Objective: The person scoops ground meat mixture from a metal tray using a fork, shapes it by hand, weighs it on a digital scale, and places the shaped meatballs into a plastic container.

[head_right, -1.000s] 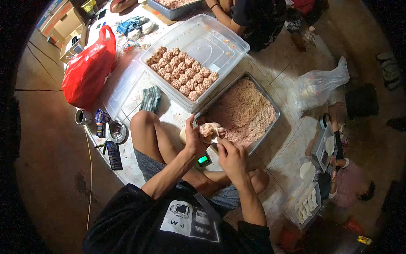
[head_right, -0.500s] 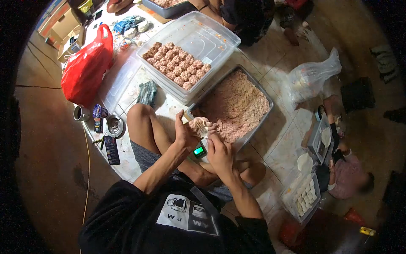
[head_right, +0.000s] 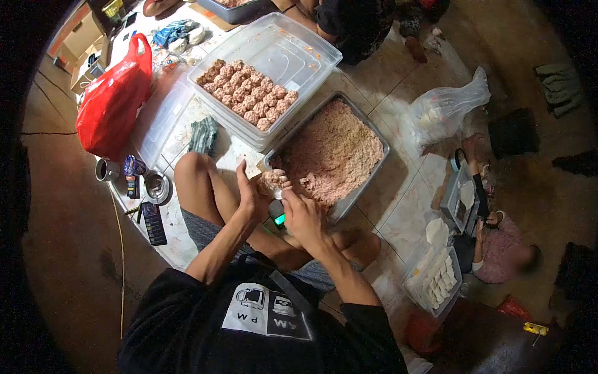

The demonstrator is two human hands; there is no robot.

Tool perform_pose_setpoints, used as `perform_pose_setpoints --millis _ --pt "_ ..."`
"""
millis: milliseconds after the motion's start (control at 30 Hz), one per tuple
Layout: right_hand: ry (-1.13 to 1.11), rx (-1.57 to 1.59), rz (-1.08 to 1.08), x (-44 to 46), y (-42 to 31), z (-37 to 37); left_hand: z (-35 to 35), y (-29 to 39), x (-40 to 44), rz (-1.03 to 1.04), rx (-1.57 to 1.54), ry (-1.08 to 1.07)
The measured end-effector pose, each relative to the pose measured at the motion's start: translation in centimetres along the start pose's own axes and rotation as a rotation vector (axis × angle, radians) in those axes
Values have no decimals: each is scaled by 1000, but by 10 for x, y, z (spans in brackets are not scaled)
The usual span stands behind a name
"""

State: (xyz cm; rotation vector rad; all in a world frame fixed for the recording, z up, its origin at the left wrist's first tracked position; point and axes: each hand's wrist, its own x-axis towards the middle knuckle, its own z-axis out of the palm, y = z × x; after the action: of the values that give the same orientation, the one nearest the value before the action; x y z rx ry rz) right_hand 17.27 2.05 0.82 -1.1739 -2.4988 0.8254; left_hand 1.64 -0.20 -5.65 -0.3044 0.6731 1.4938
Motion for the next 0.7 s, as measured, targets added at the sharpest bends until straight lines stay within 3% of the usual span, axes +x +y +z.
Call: perform_pose_setpoints --millis 100,133,233,267,300,400,567,600,700 --pt "9 -86 22 5 -19 -22 -14 -1 6 63 26 171" --pt "93 59 -18 7 -25 -16 -15 -6 5 -2 7 77" --pt "-126 -125 15 8 -5 -11 -26 -14 8 -22 -11 99" --pt "-102 -200 37 12 -1 -20 -37 -16 13 -9 -49 99" --pt "-93 -269 125 21 -3 -31 -39 -14 16 11 -69 270" --pt "25 -261 75 51 28 -45 -40 -7 6 12 -34 172" --pt "-247 -118 150 104 101 10 -40 -16 13 57 3 147" --pt "-205 -148 85 109 105 25 -59 -20 24 40 -37 63" --pt "-157 -201 -30 112 103 43 -67 -10 22 112 14 224"
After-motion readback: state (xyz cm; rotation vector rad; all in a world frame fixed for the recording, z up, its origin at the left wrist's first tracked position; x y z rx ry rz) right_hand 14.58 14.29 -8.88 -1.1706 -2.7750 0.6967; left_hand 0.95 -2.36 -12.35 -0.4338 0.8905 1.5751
